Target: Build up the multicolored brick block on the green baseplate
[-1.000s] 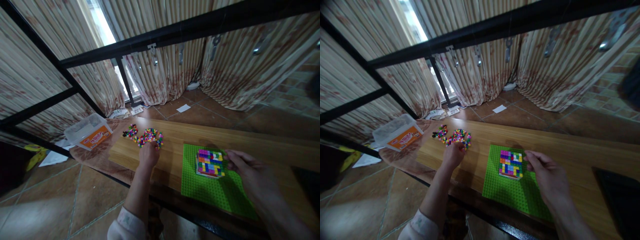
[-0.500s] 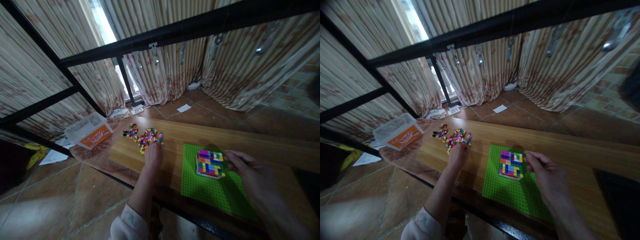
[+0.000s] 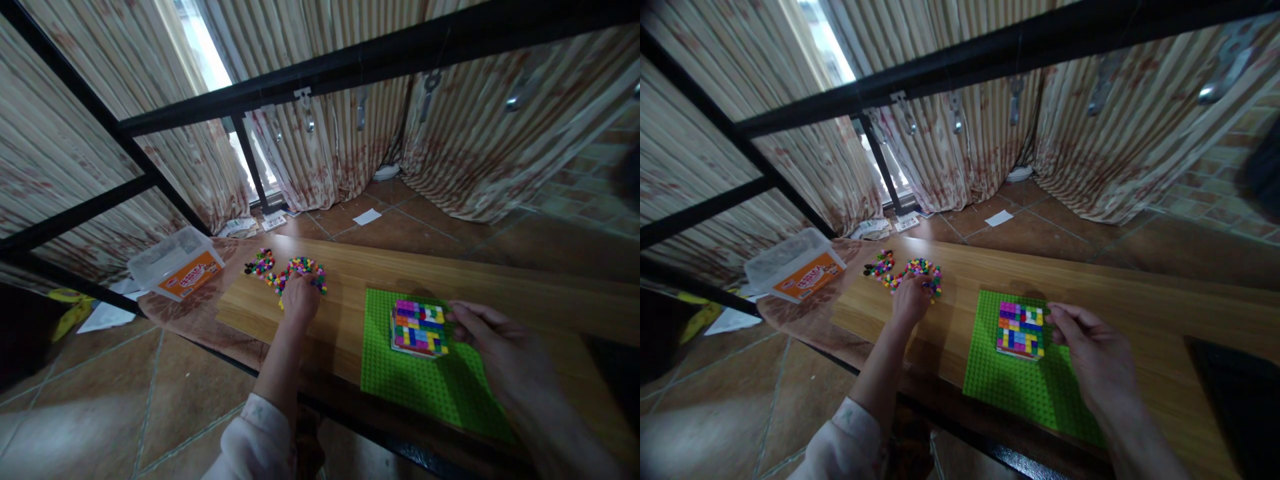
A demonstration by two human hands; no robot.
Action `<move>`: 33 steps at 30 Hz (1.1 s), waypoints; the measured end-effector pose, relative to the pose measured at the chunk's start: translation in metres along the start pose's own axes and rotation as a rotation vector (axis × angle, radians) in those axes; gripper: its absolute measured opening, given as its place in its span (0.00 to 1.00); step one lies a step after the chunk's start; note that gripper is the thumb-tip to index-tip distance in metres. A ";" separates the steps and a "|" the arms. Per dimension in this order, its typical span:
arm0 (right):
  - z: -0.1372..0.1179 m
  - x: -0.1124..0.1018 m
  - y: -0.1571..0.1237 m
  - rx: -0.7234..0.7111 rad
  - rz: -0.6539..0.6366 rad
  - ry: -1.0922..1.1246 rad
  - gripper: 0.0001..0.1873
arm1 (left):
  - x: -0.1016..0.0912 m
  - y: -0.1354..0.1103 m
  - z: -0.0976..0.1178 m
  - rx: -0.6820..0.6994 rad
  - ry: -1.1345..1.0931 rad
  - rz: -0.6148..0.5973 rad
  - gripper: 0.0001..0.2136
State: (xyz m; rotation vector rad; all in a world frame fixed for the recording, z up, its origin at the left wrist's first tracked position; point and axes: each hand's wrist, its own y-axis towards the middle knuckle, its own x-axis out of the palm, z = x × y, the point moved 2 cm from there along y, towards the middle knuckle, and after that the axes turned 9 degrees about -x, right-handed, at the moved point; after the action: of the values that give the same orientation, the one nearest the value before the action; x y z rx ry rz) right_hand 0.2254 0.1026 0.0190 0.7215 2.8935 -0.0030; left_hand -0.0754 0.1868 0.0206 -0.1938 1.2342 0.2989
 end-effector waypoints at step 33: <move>-0.038 0.005 -0.026 -0.619 -0.128 -0.027 0.08 | -0.006 -0.099 0.087 0.269 -1.156 -0.523 0.07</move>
State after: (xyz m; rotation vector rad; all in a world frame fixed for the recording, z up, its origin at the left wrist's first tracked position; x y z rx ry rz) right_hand 0.2030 0.0834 0.0546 0.4117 2.6648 0.8137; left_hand 0.0329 0.1191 0.0524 -0.0738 0.0464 -0.2153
